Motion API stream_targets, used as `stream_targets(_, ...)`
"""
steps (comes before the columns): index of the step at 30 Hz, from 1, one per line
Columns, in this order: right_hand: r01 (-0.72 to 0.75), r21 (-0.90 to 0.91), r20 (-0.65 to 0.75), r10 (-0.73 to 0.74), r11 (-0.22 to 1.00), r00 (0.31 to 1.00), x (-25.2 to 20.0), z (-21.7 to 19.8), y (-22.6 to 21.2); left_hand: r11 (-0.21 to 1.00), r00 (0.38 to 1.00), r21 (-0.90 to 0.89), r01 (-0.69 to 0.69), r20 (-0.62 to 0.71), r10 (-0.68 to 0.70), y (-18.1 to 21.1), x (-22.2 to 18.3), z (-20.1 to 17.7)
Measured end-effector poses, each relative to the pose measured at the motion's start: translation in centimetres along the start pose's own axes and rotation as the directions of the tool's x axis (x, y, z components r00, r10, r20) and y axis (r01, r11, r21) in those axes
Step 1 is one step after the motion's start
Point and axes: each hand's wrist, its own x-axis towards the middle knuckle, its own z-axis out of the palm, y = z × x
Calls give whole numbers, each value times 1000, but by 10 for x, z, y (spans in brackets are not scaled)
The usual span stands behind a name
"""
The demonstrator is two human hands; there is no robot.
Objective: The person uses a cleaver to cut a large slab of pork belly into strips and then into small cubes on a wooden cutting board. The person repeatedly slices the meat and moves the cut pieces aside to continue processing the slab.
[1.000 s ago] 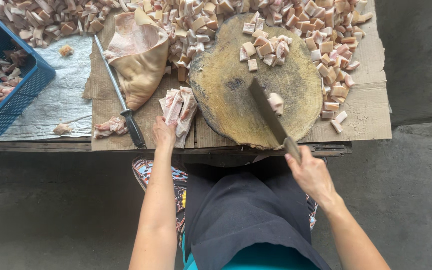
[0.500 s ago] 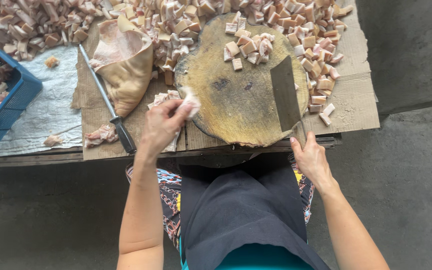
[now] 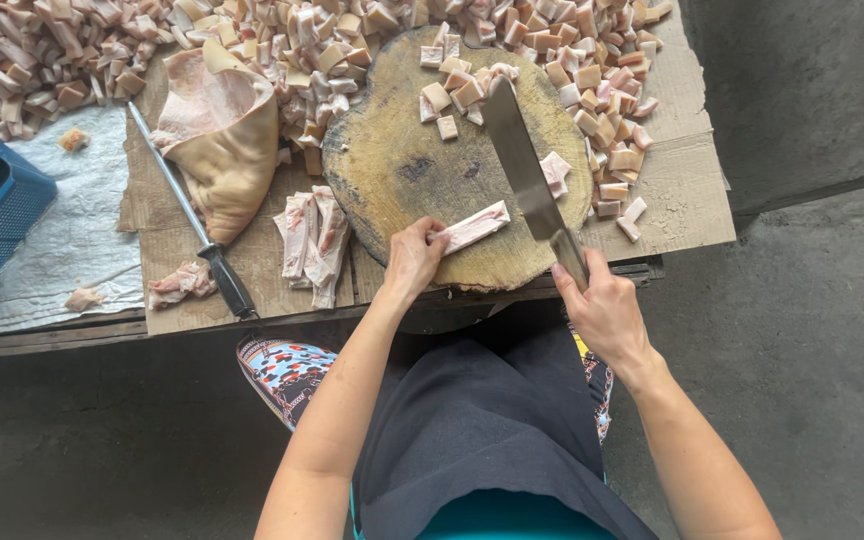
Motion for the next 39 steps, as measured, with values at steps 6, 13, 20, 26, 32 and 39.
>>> stream_targets(6,153,145,-94,-140,978,986,10,22,-6,999,999,-7,41,-22,-41,2,-1,0)
stream_targets(13,-95,-47,190,102,994,976,10,37,4,1000,1000,-15,14,-15,-15,-2,-11,-7)
stream_targets(20,86,98,-122,-74,991,990,6,3,-18,999,1000,-37,-9,-22,9,1,3,8)
stream_targets(26,152,-171,98,-137,974,986,11,53,-2,1000,1000,-23,11,-10,-11,5,5,8)
stream_targets(32,-117,-32,183,121,993,976,15,24,-6,996,996,-31,-79,-34,78,6,-1,10)
stream_targets(39,118,230,-57,-108,966,993,-2,14,-25,989,994,-102,109,30,-106,16,4,19)
